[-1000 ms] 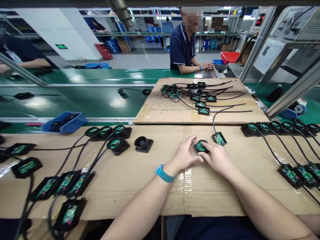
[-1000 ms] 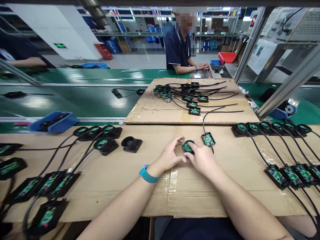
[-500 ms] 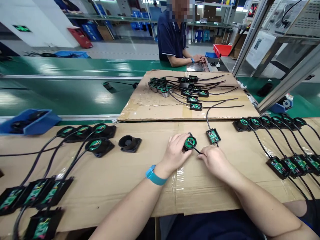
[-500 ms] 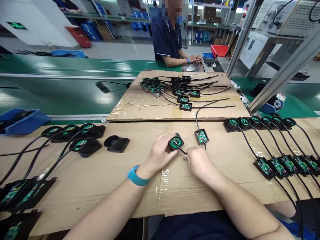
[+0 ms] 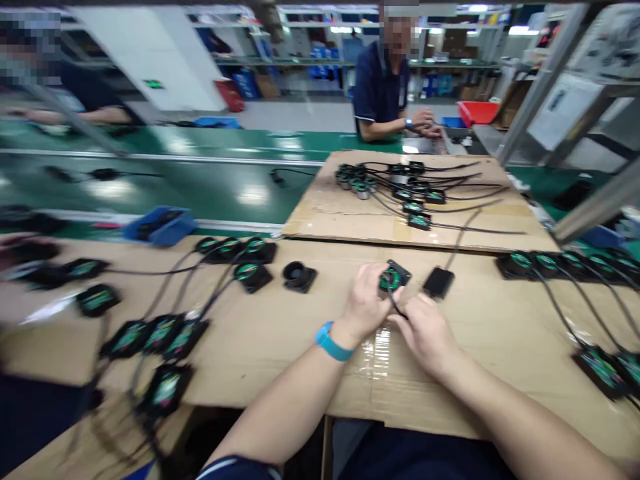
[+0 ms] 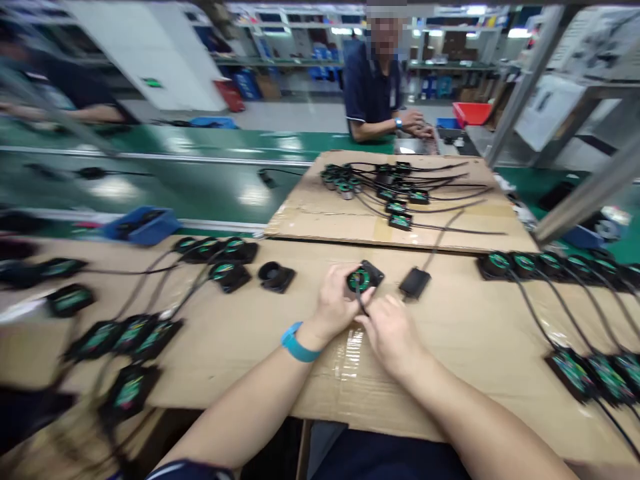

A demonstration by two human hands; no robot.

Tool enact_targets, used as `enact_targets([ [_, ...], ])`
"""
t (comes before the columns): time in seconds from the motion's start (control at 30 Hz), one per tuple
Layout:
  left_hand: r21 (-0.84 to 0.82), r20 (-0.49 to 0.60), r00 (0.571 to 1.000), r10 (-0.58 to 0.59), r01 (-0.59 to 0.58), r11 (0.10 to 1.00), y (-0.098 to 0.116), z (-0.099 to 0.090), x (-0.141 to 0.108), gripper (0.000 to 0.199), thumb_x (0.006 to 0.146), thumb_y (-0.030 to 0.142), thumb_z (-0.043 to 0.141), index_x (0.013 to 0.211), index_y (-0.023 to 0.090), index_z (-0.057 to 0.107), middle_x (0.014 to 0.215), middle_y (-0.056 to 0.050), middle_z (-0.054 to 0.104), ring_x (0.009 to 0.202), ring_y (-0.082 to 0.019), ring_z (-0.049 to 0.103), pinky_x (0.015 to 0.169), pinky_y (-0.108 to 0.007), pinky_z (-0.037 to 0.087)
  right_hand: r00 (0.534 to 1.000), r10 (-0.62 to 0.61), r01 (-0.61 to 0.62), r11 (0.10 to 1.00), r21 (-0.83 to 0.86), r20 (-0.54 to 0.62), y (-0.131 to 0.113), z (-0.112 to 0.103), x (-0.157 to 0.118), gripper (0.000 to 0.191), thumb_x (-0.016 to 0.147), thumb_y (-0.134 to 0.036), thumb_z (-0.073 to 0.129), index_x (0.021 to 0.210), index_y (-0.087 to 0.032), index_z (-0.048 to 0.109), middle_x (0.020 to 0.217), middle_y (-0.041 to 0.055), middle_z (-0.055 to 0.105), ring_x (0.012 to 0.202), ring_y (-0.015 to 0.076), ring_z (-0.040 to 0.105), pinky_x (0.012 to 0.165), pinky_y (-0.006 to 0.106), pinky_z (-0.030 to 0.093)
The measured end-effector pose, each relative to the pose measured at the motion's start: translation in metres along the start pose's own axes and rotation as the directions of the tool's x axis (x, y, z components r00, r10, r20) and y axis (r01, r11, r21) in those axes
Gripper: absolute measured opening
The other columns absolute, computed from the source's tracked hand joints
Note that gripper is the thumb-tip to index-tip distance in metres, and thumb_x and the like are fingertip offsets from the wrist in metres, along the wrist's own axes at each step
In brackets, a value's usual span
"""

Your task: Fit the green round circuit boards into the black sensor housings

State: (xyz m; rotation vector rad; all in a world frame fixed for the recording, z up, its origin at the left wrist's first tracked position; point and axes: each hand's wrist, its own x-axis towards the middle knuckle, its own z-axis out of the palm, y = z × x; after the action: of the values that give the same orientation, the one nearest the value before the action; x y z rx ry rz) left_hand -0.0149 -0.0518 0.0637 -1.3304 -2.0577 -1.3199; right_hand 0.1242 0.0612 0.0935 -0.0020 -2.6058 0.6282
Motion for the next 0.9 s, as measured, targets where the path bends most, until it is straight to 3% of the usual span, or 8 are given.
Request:
enact_targets([
  [0.1,0.018,0.094,0.995,-0.042,0.041,0.999,-0.003,-0.004,0.003,0.045,0.092,0.038,0.066,0.133,0.02,0.055,0.124,-0.015,0.067,0.118,-0.03,0.061,0.106,-0.052,0.048,0.989,-0.024,0.029,0.999,-0.033,0.147,0.02,-0.005,-0.014,0.032,0.103,-0.044,0.05,0.115,-0.02,0.067,0.106,0.0135,0.073,0.097,0.028,0.066,0.089,0.044,0.05],
  [0.2,0.096,0.184,0.977,-0.105,0.088,0.991,-0.023,0.0,0.01,0.037,0.092,0.041,0.067,0.123,0.021,0.064,0.119,-0.015,0.068,0.114,-0.031,0.061,0.102,-0.051,0.049,0.989,-0.04,0.064,0.984,-0.166,0.142,0.078,0.002,-0.021,0.047,0.101,-0.056,0.041,0.126,-0.025,0.066,0.131,0.0155,0.068,0.125,0.0366,0.059,0.106,0.057,0.04],
  [0.33,0.112,0.261,0.95,-0.173,0.149,0.983,-0.043,-0.001,0.014,0.02,0.092,0.034,0.069,0.108,0.021,0.07,0.108,-0.011,0.071,0.106,-0.026,0.062,0.098,-0.044,0.051,0.987,0.055,0.001,0.939,-0.344,0.152,0.125,0.003,-0.018,0.059,0.098,-0.064,0.037,0.129,-0.023,0.066,0.142,0.0199,0.06,0.131,0.0424,0.053,0.104,0.065,0.037],
  [0.5,-0.04,0.185,0.945,-0.269,0.281,0.959,-0.052,-0.006,0.011,0.026,0.083,0.018,0.075,0.109,0.022,0.069,0.116,-0.008,0.071,0.113,-0.026,0.062,0.105,-0.046,0.048,0.887,0.291,-0.119,0.894,-0.432,0.357,0.085,-0.036,-0.006,0.049,0.084,-0.057,0.073,0.115,-0.02,0.072,0.113,0.0171,0.069,0.113,0.0403,0.058,0.092,0.056,0.043],
  [0.6,-0.144,0.16,0.889,-0.43,0.452,0.88,-0.06,-0.001,0.011,0.048,0.075,0.019,0.081,0.119,0.02,0.062,0.119,-0.009,0.07,0.109,-0.025,0.065,0.101,-0.045,0.051,0.821,0.328,-0.189,0.928,-0.321,0.467,0.052,-0.049,-0.003,0.058,0.068,-0.061,0.087,0.1,-0.016,0.072,0.102,0.0149,0.068,0.106,0.0356,0.058,0.094,0.049,0.044],
  [0.7,-0.225,0.188,0.822,-0.537,0.568,0.791,-0.063,0.001,0.012,0.064,0.069,0.024,0.087,0.125,0.019,0.055,0.121,-0.01,0.069,0.099,-0.022,0.068,0.089,-0.038,0.055,0.782,0.295,-0.237,0.955,-0.176,0.549,0.025,-0.05,-0.008,0.056,0.064,-0.047,0.094,0.101,-0.014,0.068,0.106,0.0141,0.066,0.105,0.0308,0.059,0.092,0.04,0.048],
  [0.8,-0.223,0.207,0.796,-0.568,0.604,0.765,-0.066,0.0,0.013,0.062,0.069,0.03,0.086,0.123,0.019,0.056,0.115,-0.009,0.071,0.085,-0.019,0.066,0.08,-0.035,0.055,0.751,0.357,-0.27,0.934,-0.235,0.555,0.008,-0.044,-0.012,0.049,0.067,-0.026,0.092,0.105,-0.012,0.066,0.111,0.0159,0.066,0.108,0.032,0.059,0.093,0.041,0.049],
  [0.9,-0.245,0.227,0.801,-0.553,0.597,0.764,-0.071,-0.002,0.012,0.056,0.072,0.035,0.083,0.12,0.017,0.059,0.108,-0.009,0.072,0.083,-0.019,0.066,0.079,-0.034,0.054,0.777,0.438,-0.299,0.889,-0.347,0.453,0.001,-0.037,-0.013,0.041,0.073,-0.022,0.087,0.106,-0.012,0.066,0.11,0.0166,0.067,0.108,0.0346,0.059,0.093,0.045,0.049],
])
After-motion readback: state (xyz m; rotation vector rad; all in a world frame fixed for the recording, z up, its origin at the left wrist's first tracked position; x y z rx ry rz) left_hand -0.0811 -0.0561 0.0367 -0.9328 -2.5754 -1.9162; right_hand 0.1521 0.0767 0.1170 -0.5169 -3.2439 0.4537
